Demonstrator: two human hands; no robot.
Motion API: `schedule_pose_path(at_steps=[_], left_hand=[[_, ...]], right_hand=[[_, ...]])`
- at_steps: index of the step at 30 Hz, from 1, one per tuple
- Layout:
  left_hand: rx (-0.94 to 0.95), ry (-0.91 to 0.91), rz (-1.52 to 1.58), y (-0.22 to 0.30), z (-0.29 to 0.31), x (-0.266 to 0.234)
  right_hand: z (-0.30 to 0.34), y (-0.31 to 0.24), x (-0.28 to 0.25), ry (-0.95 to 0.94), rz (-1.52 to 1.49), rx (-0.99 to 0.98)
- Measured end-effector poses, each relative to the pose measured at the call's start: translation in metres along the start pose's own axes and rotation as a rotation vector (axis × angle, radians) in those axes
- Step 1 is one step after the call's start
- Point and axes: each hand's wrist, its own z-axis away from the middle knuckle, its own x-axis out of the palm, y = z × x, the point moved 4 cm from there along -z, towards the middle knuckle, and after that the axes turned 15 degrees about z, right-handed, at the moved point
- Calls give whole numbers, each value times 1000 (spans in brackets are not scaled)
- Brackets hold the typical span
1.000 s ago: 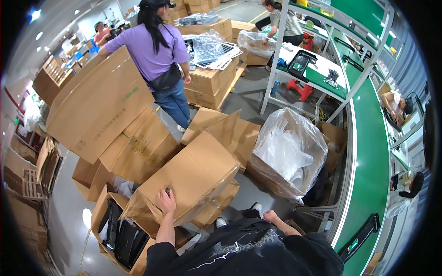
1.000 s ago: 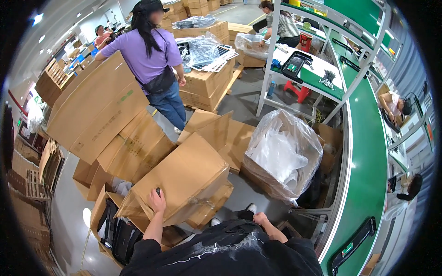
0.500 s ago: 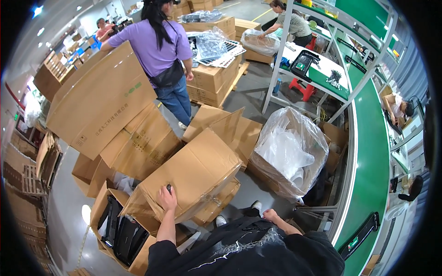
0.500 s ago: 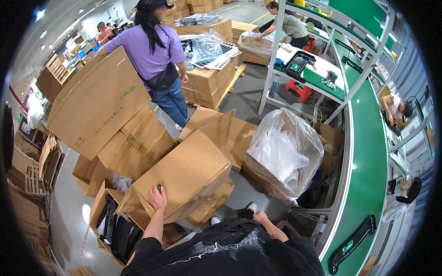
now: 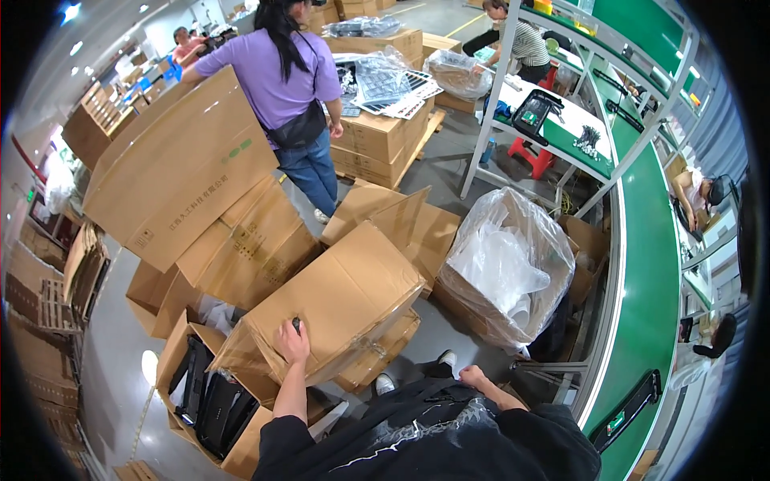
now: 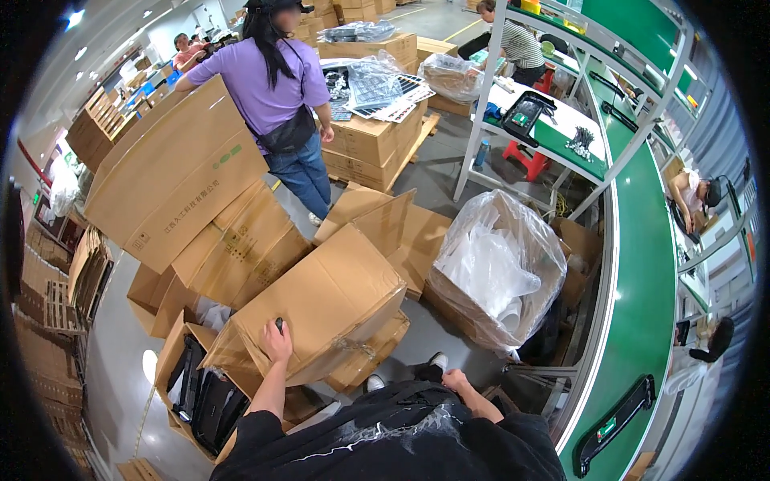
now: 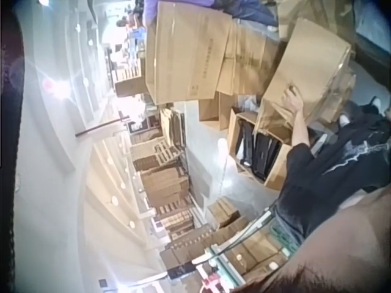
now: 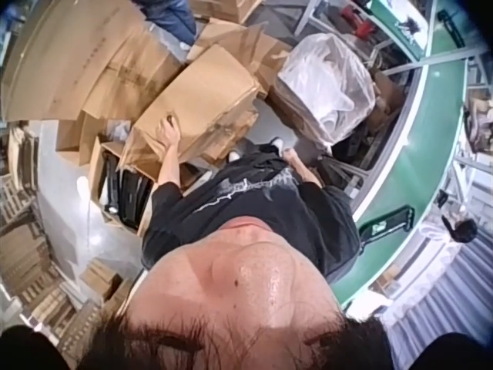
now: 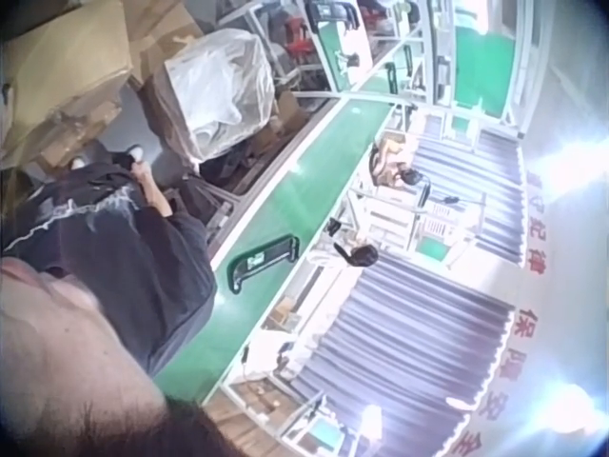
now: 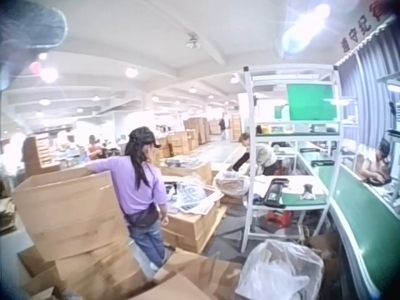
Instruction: Installing printed circuit boards into plastic housings using an electric screwdriver and packing them into boxes.
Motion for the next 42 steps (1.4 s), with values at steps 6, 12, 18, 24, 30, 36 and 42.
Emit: schedule_pose_path(at_steps=[6, 12, 18, 24, 30, 36, 42], left_hand=[[1, -1, -18, -1, -2, -1], [29, 13, -25, -1, 0, -2], [22, -1, -30, 3, -2, -1], [-25, -58, -34, -3, -4, 1], [25, 6, -11, 6, -4, -2], [20, 14, -43, 6, 2, -1], [16, 34, -17, 0, 4, -10]], right_hand=[[-5, 4, 4, 13, -35, -19], [-2, 1, 1, 7, -5, -27], [-6, 4, 1, -5, -41, -37], [-11, 7, 6, -5, -68, -50], [-9, 9, 9, 22, -38, -49], [-15, 11, 8, 8, -2, -41], [-31, 9, 10, 154, 167, -267]])
